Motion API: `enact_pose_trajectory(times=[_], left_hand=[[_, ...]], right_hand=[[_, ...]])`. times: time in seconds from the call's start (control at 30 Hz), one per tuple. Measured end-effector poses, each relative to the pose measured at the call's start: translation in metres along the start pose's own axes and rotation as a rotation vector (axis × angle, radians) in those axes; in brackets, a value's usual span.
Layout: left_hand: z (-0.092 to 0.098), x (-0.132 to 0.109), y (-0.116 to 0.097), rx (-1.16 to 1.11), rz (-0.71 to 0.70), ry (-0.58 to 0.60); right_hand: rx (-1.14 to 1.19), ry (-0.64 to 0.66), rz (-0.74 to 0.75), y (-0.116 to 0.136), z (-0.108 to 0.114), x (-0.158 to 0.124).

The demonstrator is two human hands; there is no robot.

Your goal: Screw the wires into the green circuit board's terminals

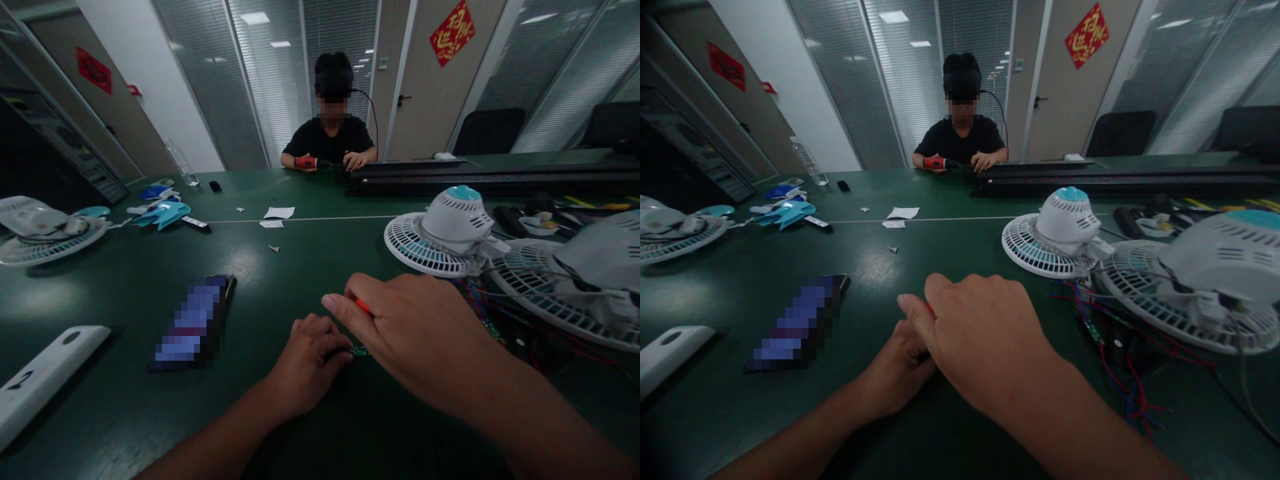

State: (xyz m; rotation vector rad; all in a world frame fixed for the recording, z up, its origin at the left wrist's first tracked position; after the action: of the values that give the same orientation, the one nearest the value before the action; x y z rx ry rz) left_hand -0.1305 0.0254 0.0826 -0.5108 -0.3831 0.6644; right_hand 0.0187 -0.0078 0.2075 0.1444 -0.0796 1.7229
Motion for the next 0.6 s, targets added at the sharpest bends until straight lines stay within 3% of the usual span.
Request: enact_pose_trajectory(times=[0.3,0.6], left_hand=[[0.0032,0.0009,-0.0023,0.009,0.003,0.036],[0.0011,0.0008,0.0009,0.006,-0.013,0.032]], right_hand=[[-0.058,0.053,0.067,-0.0025,-0.0006,0.0012],[0.041,0.084,0.033,-0.0048,-0.0004,-0.0011]])
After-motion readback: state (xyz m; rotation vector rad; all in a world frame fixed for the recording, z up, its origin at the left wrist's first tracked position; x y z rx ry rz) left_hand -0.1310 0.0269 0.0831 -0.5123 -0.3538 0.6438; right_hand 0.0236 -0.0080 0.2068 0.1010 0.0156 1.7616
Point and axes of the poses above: each hand's wrist, its own x-axis towards the middle knuckle, its own z-axis out of the back of the hand, y = z × x, the point moved 1 cm from there along x, towards the middle knuckle, and after that the axes turned 5 degrees about -z, right-handed, at the moved point
